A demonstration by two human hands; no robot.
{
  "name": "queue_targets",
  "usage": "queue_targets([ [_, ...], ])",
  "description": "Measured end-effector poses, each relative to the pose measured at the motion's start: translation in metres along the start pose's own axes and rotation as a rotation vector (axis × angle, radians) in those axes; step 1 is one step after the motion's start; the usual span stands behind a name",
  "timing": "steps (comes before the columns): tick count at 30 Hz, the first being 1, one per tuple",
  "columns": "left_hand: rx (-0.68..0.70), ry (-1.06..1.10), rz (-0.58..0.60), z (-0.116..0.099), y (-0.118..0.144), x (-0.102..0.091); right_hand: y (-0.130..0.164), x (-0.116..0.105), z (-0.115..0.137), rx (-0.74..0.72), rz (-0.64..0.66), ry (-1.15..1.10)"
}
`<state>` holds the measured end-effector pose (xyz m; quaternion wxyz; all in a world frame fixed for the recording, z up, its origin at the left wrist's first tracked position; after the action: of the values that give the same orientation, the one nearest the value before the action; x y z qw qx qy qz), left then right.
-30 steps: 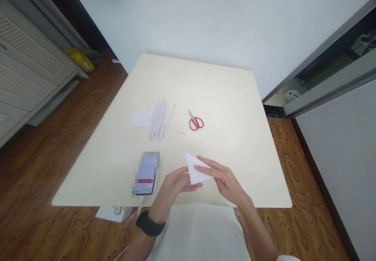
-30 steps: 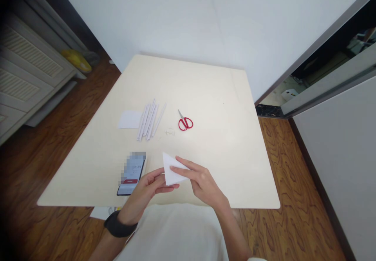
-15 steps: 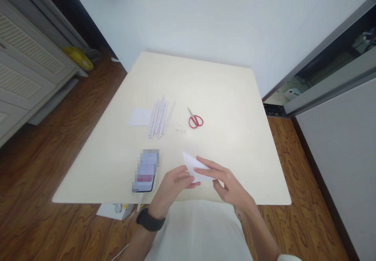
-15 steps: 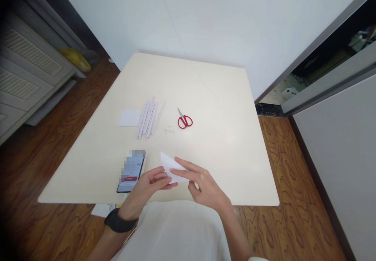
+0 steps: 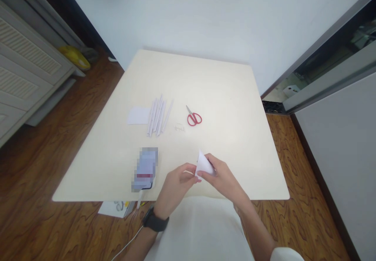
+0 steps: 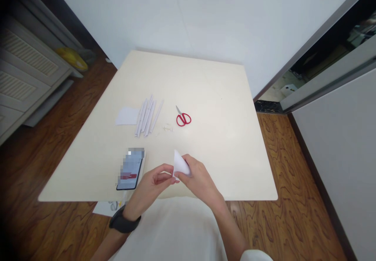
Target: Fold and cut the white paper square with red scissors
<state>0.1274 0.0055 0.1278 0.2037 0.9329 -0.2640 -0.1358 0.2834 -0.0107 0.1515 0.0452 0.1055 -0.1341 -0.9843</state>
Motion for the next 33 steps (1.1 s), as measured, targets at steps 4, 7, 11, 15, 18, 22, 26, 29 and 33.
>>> queue_targets([
  [4,0.007,-0.002,0.011,0.002,-0.001,-0.003,0.002,-0.003,-0.001,0.026,-0.024,-0.066],
  [7,0.010,-0.025,0.046,0.000,-0.001,-0.003,0.004,-0.006,0.000,0.047,-0.050,-0.124],
  [11,0.028,-0.052,0.088,-0.007,-0.001,0.001,0.005,-0.008,0.003,0.067,-0.084,-0.203],
  [15,0.039,-0.065,0.103,-0.014,0.002,0.003,0.009,-0.009,0.008,0.091,-0.114,-0.285],
  [18,0.045,-0.078,0.109,-0.020,0.005,0.001,0.014,-0.011,0.015,0.104,-0.128,-0.342],
  [22,0.053,-0.095,0.103,-0.028,0.009,-0.002,0.018,-0.013,0.022,0.122,-0.140,-0.397],
  [26,0.062,-0.097,0.080,-0.031,0.010,-0.004,0.019,-0.014,0.024,0.129,-0.156,-0.420],
  [29,0.067,-0.102,0.067,-0.031,0.010,-0.005,0.018,-0.012,0.023,0.130,-0.155,-0.425],
  [33,0.071,-0.108,0.065,-0.032,0.011,-0.007,0.019,-0.010,0.024,0.127,-0.145,-0.430],
])
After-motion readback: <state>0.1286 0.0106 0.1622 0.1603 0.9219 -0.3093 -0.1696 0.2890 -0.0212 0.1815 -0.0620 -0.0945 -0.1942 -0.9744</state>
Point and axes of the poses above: each hand's wrist, its own y-axis away from the middle knuckle, its own x-axis out of the palm, z = x × y, the point moved 3 cm from there along -y, towards the middle knuckle, and after that the axes turned 13 degrees about -y, right-handed, at the moved point
